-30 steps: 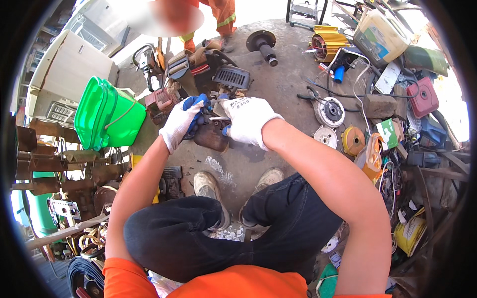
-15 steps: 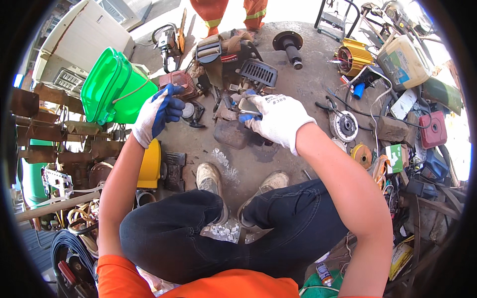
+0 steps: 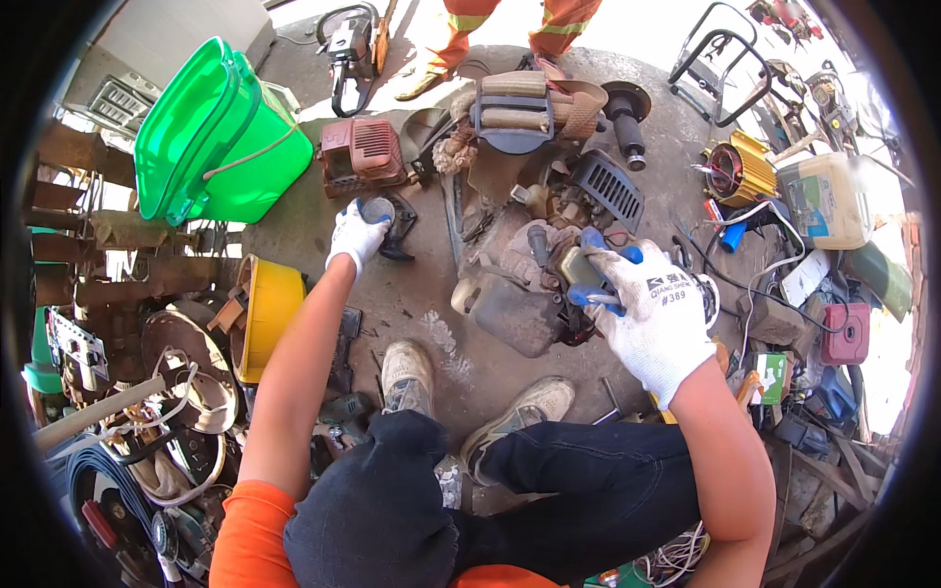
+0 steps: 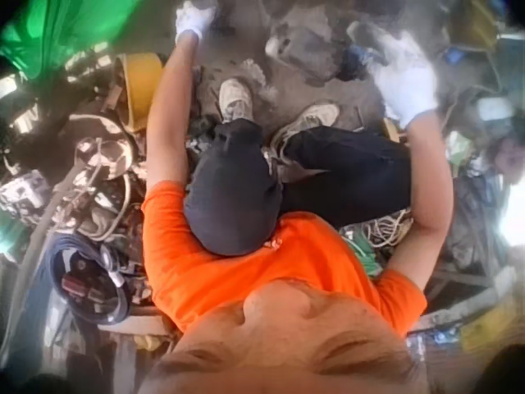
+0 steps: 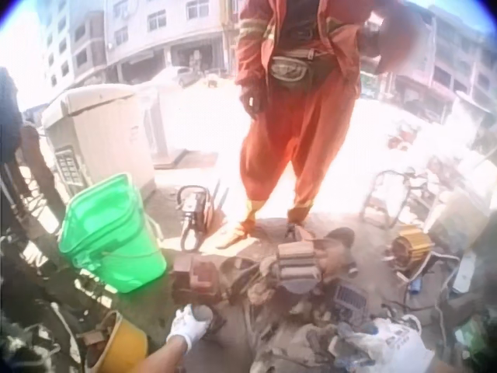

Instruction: The person puts on gloves and uses a wrench to remove bolts from a small engine. They then remove the engine cover and inspect the internal components.

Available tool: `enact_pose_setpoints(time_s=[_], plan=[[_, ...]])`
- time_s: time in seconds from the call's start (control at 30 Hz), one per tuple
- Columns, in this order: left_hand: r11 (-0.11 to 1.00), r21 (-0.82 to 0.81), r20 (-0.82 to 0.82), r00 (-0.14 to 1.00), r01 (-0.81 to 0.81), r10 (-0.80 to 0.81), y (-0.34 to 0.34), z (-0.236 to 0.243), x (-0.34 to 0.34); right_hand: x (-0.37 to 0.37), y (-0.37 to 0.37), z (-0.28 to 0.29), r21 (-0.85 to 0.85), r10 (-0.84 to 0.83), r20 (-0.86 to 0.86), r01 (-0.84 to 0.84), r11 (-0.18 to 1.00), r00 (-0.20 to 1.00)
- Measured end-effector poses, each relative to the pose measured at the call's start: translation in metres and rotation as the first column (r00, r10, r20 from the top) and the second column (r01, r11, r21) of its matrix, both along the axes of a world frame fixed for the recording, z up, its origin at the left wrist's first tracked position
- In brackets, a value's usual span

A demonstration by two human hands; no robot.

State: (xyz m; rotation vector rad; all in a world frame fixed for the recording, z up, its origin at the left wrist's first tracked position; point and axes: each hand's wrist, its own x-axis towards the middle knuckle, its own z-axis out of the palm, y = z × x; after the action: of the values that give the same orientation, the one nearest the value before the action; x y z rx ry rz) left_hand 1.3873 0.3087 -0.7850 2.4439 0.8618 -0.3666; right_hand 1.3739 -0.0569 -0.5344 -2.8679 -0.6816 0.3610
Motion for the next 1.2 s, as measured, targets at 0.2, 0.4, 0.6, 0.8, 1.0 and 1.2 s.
enact_pose_setpoints(time_s=[0.2, 0.4, 0.6, 0.8, 1.0, 1.2], plan=[[0.991, -0.122, 0.147, 0.988, 0.059, -0.040, 0.018, -0.032, -0.006, 0.003, 0.008, 0.006, 0.079, 0.139, -0.037, -0.135, 0.988, 0.990], [0.992, -0.119, 0.124, 0.991, -0.035, 0.050, 0.032, -0.036, -0.045, 0.006, 0.018, 0.014, 0.021, 0.165, -0.064, -0.164, 0.986, 0.984], [0.944, -0.092, 0.304, 0.894, -0.317, 0.329, 0.078, -0.029, 0.020, 0.010, 0.021, 0.021, 0.016, 0.177, -0.140, -0.177, 0.984, 0.974], [0.500, -0.636, -0.178, 0.743, -0.587, 0.645, 0.106, -0.077, 0.070, 0.008, 0.022, 0.023, 0.000, 0.227, -0.148, -0.230, 0.973, 0.962], [0.226, -0.865, -0.009, 0.463, -0.449, 0.886, 0.086, -0.067, 0.066, 0.002, 0.006, 0.014, -0.010, 0.232, -0.142, -0.236, 0.972, 0.962], [0.729, -0.681, 0.515, 0.753, 0.069, 0.410, 0.152, -0.016, -0.012, 0.000, -0.012, 0.034, 0.347, 0.135, -0.108, -0.090, 0.934, 0.985]])
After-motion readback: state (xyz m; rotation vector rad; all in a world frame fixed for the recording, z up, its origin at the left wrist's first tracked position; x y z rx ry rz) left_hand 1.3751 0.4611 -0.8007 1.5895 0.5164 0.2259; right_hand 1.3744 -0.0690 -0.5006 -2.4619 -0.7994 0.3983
